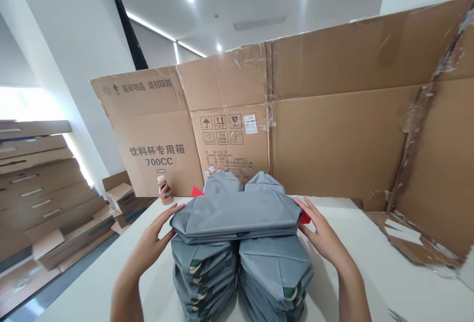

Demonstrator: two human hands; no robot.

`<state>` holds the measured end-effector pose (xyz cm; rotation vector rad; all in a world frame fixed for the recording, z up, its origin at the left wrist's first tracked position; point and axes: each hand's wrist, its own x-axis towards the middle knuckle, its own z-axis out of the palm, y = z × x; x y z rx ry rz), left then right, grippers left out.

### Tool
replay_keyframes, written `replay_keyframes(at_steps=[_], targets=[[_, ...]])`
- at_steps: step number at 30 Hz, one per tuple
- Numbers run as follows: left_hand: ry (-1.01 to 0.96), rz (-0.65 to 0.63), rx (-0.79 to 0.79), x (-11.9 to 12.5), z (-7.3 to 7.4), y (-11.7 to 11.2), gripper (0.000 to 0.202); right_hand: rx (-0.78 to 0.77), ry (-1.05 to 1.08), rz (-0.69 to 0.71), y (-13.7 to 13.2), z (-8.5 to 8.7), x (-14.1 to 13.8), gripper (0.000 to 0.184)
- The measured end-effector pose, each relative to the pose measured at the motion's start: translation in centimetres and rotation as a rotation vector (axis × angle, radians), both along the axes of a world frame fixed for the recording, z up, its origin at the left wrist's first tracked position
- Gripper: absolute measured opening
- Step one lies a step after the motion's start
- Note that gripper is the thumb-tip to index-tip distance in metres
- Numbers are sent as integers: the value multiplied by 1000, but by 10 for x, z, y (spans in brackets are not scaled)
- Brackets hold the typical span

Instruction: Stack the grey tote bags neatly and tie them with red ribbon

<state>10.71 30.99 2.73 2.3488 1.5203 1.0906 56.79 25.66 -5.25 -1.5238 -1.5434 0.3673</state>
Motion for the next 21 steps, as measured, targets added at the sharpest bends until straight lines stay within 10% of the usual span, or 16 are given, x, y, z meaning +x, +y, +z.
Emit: replay_keyframes(at_steps=[11, 21], targets=[[-332, 20, 163, 24, 9, 4, 38, 181, 323, 84, -22, 40, -10, 48], [-1068, 81, -61, 79, 24, -15, 61, 205, 831, -265, -18, 57, -41, 56]])
